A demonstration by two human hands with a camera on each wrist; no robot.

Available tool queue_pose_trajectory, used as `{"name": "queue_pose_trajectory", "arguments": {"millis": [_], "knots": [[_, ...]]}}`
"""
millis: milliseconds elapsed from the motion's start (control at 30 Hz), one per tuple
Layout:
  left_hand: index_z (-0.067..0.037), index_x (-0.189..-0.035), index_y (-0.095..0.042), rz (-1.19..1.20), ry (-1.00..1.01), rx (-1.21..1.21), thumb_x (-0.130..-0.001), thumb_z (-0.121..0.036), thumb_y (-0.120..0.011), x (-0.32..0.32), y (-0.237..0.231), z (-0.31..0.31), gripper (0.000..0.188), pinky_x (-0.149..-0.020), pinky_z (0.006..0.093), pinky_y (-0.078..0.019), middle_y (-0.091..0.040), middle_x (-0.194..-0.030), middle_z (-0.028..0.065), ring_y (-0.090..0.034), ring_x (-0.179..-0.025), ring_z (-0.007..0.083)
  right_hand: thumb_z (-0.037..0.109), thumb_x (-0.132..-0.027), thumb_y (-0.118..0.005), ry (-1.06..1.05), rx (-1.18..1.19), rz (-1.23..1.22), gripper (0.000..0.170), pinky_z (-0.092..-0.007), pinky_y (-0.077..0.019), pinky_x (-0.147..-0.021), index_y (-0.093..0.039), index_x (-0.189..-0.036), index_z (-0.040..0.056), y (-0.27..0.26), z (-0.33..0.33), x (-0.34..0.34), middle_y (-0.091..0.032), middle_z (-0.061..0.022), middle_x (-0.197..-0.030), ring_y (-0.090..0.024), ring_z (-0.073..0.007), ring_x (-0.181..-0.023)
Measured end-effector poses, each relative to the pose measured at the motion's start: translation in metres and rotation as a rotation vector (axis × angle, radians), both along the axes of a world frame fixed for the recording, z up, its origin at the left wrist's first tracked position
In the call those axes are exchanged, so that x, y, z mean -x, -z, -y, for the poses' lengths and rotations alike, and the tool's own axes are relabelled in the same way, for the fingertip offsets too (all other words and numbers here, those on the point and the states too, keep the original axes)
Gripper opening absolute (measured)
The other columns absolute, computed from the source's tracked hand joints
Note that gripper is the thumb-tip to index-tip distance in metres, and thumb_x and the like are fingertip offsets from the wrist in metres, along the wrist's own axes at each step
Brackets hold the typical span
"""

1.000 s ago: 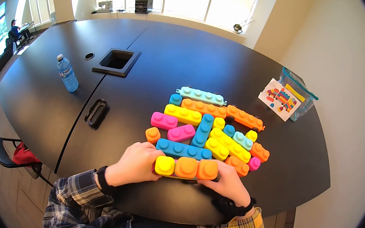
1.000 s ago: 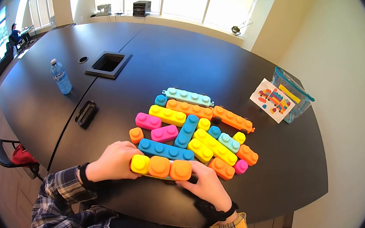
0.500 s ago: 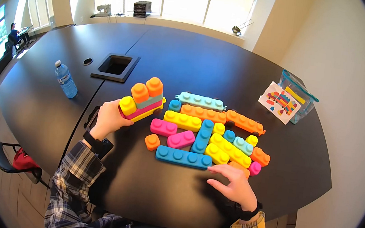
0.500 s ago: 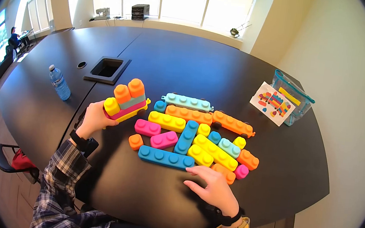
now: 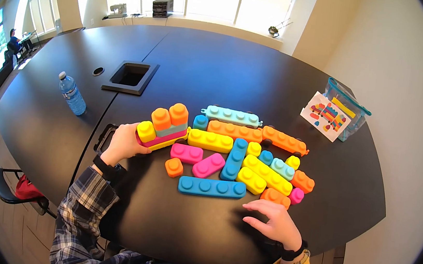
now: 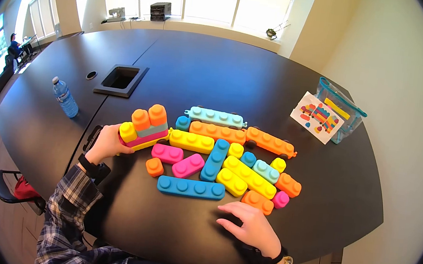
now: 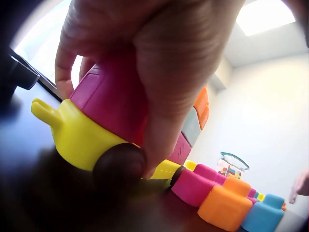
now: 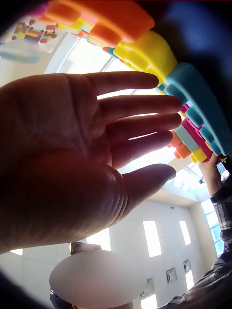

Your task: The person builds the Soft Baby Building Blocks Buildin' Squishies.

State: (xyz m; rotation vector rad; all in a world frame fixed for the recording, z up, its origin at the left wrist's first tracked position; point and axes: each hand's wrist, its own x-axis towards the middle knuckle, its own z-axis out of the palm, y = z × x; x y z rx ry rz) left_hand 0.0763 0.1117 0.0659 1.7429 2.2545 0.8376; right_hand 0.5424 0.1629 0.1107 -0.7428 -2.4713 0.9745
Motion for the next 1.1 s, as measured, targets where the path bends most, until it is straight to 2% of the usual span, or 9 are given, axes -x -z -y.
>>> {"name": "queue_pose_trajectory", "arguments": {"millis": [333, 533, 633, 700, 733, 800, 900, 933, 1100], "knots": [[-0.006, -0.109, -0.075, -0.01, 0.012, 0.041, -0.062, -0.027, -0.096, -0.005, -0.005, 0.013, 0.056, -0.085, 0.0439, -0.0592, -0.078, -0.096, 0.0163, -0.074, -0.091, 0.0381, 0.017, -0.089, -0.084, -0.031, -0.143, 0.002, 0.032, -0.036, -0.0578, -0.085, -0.075, -0.117, 0.0035, -0.044, -0.021, 0.002, -0.077, -0.0113, -0.108, -0.072, -0.0301, -0.095], [-0.008, -0.113, -0.074, -0.022, 0.024, 0.046, -0.061, -0.027, -0.095, -0.003, 0.0, 0.023, 0.059, -0.087, 0.0463, -0.0574, -0.078, -0.099, 0.0153, -0.072, -0.095, 0.0391, 0.021, -0.091, -0.082, -0.065, -0.29, 0.06, 0.03, -0.0392, -0.0569, -0.087, -0.073, -0.114, 0.0029, -0.066, -0.073, 0.03, -0.073, -0.0145, -0.108, -0.071, -0.0333, -0.098], [-0.009, -0.122, -0.07, 0.015, 0.04, 0.074, -0.063, -0.025, -0.096, -0.001, 0.002, 0.023, 0.066, -0.092, 0.0467, -0.0555, -0.076, -0.109, 0.0158, -0.069, -0.103, 0.0397, 0.021, -0.092, -0.079, -0.043, -0.315, 0.051, 0.031, -0.0405, -0.0562, -0.088, -0.072, -0.115, 0.0002, -0.069, -0.125, 0.055, -0.071, -0.0175, -0.106, -0.07, -0.0354, -0.098], [-0.006, -0.134, -0.063, 0.122, 0.087, 0.047, -0.064, -0.026, -0.098, -0.001, 0.0, 0.024, 0.08, -0.102, 0.047, -0.0518, -0.07, -0.129, 0.0183, -0.064, -0.119, 0.0417, 0.019, -0.092, -0.077, -0.038, -0.378, 0.001, 0.031, -0.0405, -0.0563, -0.088, -0.072, -0.116, -0.0007, -0.054, -0.166, 0.071, -0.071, -0.0181, -0.106, -0.07, -0.0361, -0.097], [-0.006, -0.134, -0.063, 0.123, 0.086, 0.045, -0.064, -0.026, -0.098, -0.003, -0.001, 0.027, 0.08, -0.102, 0.047, -0.0518, -0.07, -0.129, 0.0183, -0.064, -0.119, 0.0417, 0.021, -0.092, -0.077, 0.001, -0.321, 0.028, 0.032, -0.0423, -0.0563, -0.09, -0.072, -0.116, 0.0007, -0.048, -0.181, 0.081, -0.072, -0.0183, -0.109, -0.07, -0.0365, -0.101], [-0.002, -0.141, -0.057, -0.043, 0.035, -0.162, -0.066, -0.026, -0.098, -0.012, -0.005, 0.038, 0.089, -0.111, 0.0479, -0.0468, -0.06, -0.144, 0.0199, -0.056, -0.131, 0.0435, 0.02, -0.091, -0.078, 0.016, -0.337, 0.099, 0.033, -0.0417, -0.0564, -0.092, -0.072, -0.117, 0.0007, -0.033, -0.204, 0.099, -0.072, -0.0182, -0.111, -0.07, -0.0354, -0.103], [0.0, -0.142, -0.056, -0.19, -0.036, -0.25, -0.068, -0.024, -0.097, -0.036, -0.03, 0.054, 0.088, -0.115, 0.0492, -0.044, -0.056, -0.149, 0.0209, -0.053, -0.135, 0.0435, 0.021, -0.09, -0.078, 0.059, -0.376, 0.211, 0.033, -0.0438, -0.0557, -0.096, -0.072, -0.117, 0.0026, -0.01, -0.231, 0.116, -0.073, -0.0176, -0.114, -0.069, -0.0356, -0.108], [-0.002, -0.14, -0.058, -0.254, -0.039, -0.284, -0.069, -0.019, -0.095, -0.045, -0.036, 0.061, 0.081, -0.114, 0.0489, -0.0448, -0.058, -0.146, 0.0195, -0.054, -0.134, 0.0414, 0.024, -0.091, -0.077, 0.083, -0.397, 0.261, 0.032, -0.0465, -0.0549, -0.098, -0.072, -0.116, 0.0047, -0.002, -0.239, 0.12, -0.072, -0.0172, -0.115, -0.068, -0.037, -0.111], [-0.004, -0.12, -0.068, -0.138, 0.072, -0.335, -0.075, -0.015, -0.091, -0.101, -0.057, 0.094, 0.052, -0.104, 0.0473, -0.0512, -0.07, -0.122, 0.0148, -0.064, -0.118, 0.038, 0.021, -0.086, -0.081, 0.046, -0.351, 0.361, 0.036, -0.0452, -0.0555, -0.099, -0.073, -0.118, 0.0056, 0.018, -0.27, 0.139, -0.073, -0.0166, -0.116, -0.068, -0.0368, -0.112]]}}
